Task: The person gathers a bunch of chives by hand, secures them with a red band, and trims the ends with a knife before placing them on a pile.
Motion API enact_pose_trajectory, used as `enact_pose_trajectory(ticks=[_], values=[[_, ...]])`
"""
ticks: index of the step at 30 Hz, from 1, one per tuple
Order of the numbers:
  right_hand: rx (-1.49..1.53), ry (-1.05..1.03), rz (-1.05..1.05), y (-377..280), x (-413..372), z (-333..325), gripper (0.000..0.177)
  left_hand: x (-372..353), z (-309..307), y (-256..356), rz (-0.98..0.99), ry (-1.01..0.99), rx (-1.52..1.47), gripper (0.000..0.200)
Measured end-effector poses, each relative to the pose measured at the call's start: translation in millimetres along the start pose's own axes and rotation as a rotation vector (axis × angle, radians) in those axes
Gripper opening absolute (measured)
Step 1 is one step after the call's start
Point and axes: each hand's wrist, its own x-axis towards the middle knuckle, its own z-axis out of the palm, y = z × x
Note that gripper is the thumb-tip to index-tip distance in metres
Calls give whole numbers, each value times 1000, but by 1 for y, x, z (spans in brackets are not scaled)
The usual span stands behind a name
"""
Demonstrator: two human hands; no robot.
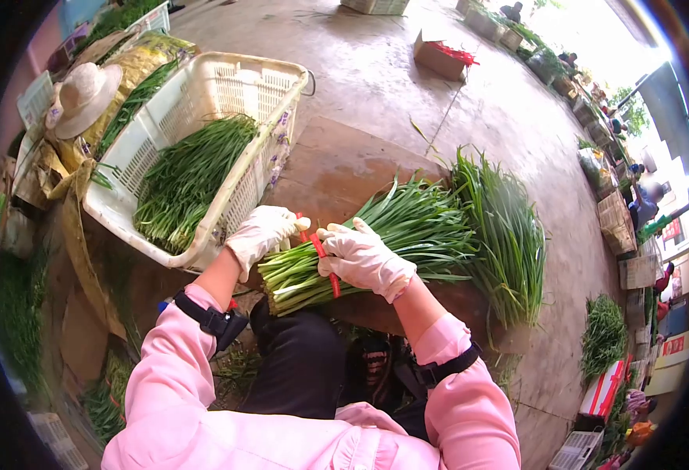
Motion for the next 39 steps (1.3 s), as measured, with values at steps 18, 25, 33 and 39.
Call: enact_pose_trajectory(ticks=[18,25,33,39], values=[[69,191,152,-10,8,9,28,-31,12,21,-165,-273,-992,23],[-1,31,346,-29,18,-6,27,-27,0,15,-144,-576,-1020,84],[-127,-22,473,-39,34,-12,34,-8,10,6,-102,-322,-593,31],[-191,-3,486,-36,34,-10,33,-2,10,14,-35,-323,-517,30]])
